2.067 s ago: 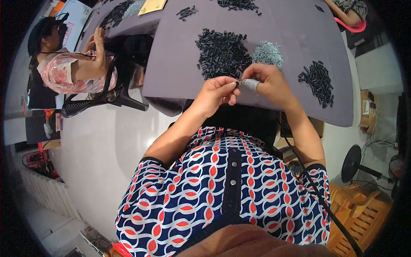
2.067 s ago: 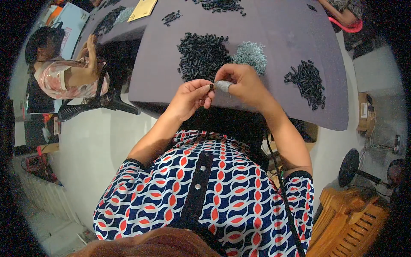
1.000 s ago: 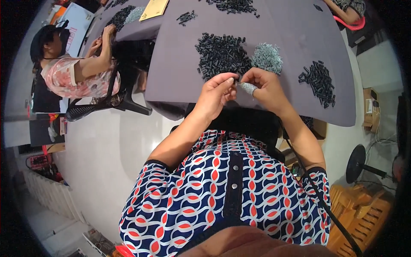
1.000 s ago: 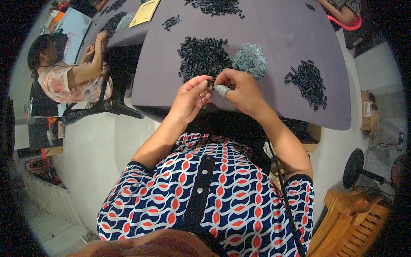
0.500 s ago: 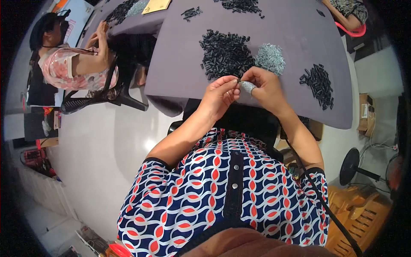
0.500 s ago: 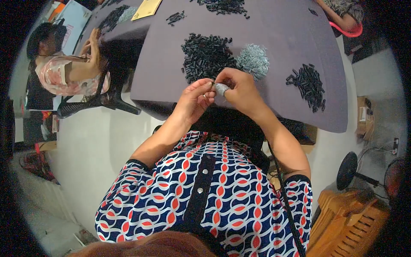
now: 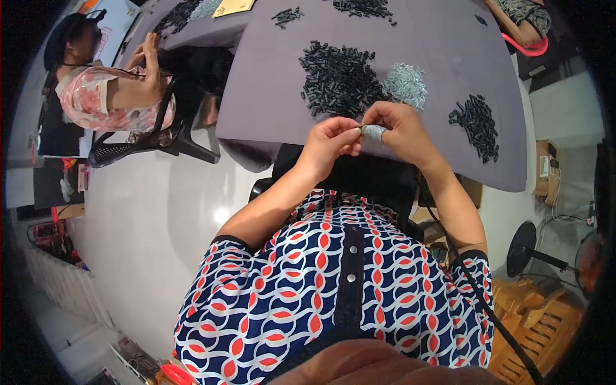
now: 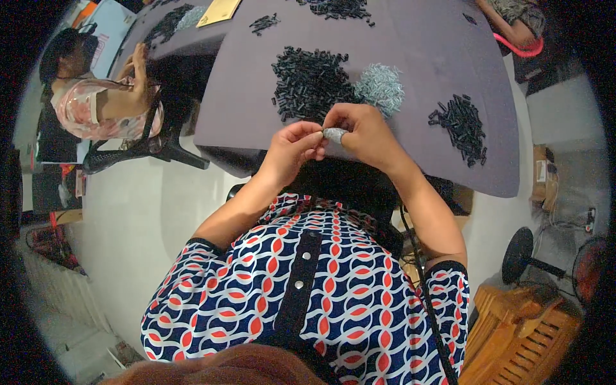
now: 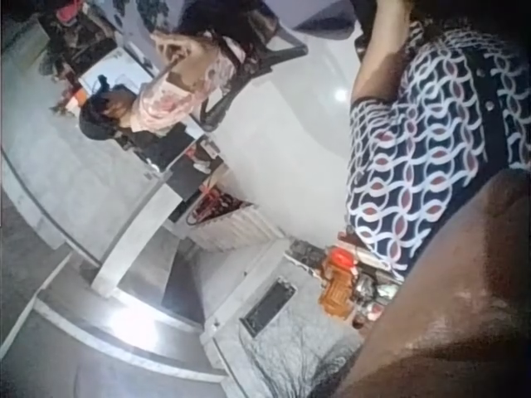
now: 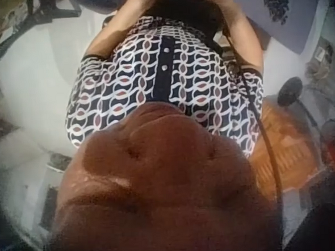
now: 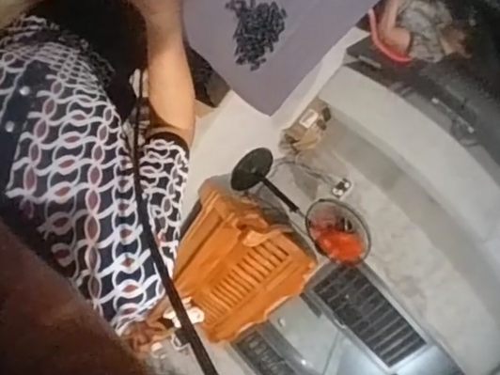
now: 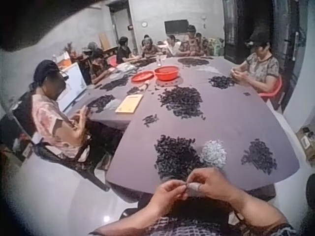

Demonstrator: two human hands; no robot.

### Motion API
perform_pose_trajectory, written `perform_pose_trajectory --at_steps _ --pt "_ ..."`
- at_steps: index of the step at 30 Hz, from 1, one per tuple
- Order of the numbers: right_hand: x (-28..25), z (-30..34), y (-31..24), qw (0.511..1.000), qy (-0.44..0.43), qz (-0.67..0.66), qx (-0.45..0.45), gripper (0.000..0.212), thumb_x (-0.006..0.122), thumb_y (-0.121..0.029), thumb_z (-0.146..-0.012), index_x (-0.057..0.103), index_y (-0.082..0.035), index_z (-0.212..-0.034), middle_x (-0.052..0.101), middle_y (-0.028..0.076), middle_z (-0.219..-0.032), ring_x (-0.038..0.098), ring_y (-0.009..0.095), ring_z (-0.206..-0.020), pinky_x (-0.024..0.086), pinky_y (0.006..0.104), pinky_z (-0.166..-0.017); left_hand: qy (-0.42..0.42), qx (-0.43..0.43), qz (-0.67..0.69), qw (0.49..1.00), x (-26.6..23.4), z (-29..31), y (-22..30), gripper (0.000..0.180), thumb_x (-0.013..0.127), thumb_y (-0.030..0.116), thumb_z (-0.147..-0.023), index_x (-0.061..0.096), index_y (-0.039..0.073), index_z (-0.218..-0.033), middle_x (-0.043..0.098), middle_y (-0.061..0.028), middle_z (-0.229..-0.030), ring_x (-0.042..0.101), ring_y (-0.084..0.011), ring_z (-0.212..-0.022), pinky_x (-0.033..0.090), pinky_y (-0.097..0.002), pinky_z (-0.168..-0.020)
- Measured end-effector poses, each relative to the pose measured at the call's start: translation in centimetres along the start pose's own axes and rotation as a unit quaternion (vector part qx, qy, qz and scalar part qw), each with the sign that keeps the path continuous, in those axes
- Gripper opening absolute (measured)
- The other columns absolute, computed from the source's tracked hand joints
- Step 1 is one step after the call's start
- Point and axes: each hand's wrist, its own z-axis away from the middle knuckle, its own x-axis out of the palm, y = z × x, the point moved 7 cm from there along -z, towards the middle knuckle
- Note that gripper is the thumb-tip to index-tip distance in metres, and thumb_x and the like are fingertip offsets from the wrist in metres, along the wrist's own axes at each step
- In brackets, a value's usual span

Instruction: Sorting small black plastic components on a table.

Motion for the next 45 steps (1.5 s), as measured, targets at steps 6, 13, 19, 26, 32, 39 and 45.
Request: perform_pose_trajectory --at_steps 6,13,19,26,32,39,45 --pt "1.2 2.4 2.9 0.987 -0.057 -0.084 0.125 0.012 0.070 -0.002 -0.085 0.067 0.001 -0.096 0.066 0.002 -0.087 0.062 0.006 -0.077 0.048 0.0206 -0.069 -0.044 -0.070 -0.028 0.996 0.3 1.4 -1.5 0.015 0.064 0.011 -0.096 0.063 0.001 -0.106 0.069 -0.0072 -0.089 0.067 -0.0129 -0.072 0.057 -0.0245 -0.066" --pt "1.4 4.0 0.9 0.997 0.062 0.018 -0.033 0.016 0.062 0.006 -0.087 0.069 0.003 -0.101 0.060 0.005 -0.102 0.061 0.011 -0.097 0.049 0.0233 -0.082 -0.015 -0.171 0.241 0.955 1.3 2.1 -4.2 0.011 0.058 0.015 -0.100 0.061 0.005 -0.104 0.066 -0.0032 -0.091 0.065 -0.0127 -0.081 0.057 -0.0255 -0.070" --pt "0.7 4.2 1.9 0.998 0.057 -0.039 0.010 0.019 0.062 0.006 -0.086 0.069 0.003 -0.103 0.061 0.007 -0.102 0.062 0.014 -0.097 0.049 0.0268 -0.085 -0.038 -0.174 0.157 0.971 1.3 1.9 -3.8 0.010 0.060 0.013 -0.099 0.062 0.005 -0.105 0.067 -0.0056 -0.090 0.065 -0.0132 -0.074 0.056 -0.0260 -0.066" --pt "-4.3 0.9 0.4 0.936 0.144 0.314 -0.070 0.016 0.065 -0.004 -0.083 0.067 -0.002 -0.099 0.063 0.014 -0.092 0.062 0.031 -0.083 0.049 0.0365 -0.074 0.045 -0.056 -0.056 0.996 -1.1 0.6 -0.5 0.014 0.067 0.009 -0.094 0.067 0.001 -0.105 0.068 -0.0063 -0.083 0.063 -0.0124 -0.065 0.053 -0.0241 -0.059" --pt "-1.0 -0.2 2.4 0.903 0.077 0.419 -0.047 0.024 0.067 0.001 -0.077 0.064 -0.002 -0.100 0.060 0.015 -0.093 0.063 0.037 -0.091 0.049 0.0433 -0.077 0.054 -0.025 -0.062 0.996 -1.6 0.3 0.3 0.016 0.066 0.007 -0.094 0.067 0.001 -0.109 0.070 -0.0082 -0.087 0.066 -0.0125 -0.070 0.054 -0.0237 -0.062" --pt "-1.2 0.2 2.0 0.943 0.045 0.327 -0.050 0.026 0.064 0.008 -0.075 0.059 -0.001 -0.099 0.059 0.012 -0.087 0.063 0.028 -0.078 0.050 0.0351 -0.071 0.047 0.004 -0.105 0.993 -2.2 0.5 1.1 0.016 0.065 0.006 -0.094 0.066 0.001 -0.109 0.072 -0.0086 -0.090 0.067 -0.0114 -0.071 0.055 -0.0232 -0.064" --pt "-0.1 -0.1 3.4 0.997 0.030 -0.057 0.035 0.015 0.067 0.003 -0.084 0.062 -0.001 -0.097 0.065 0.000 -0.087 0.061 0.007 -0.080 0.049 0.0238 -0.070 0.019 0.006 -0.149 0.989 -1.3 0.5 0.7 0.014 0.065 0.006 -0.095 0.066 0.000 -0.107 0.070 -0.0052 -0.089 0.066 -0.0099 -0.070 0.054 -0.0222 -0.064"
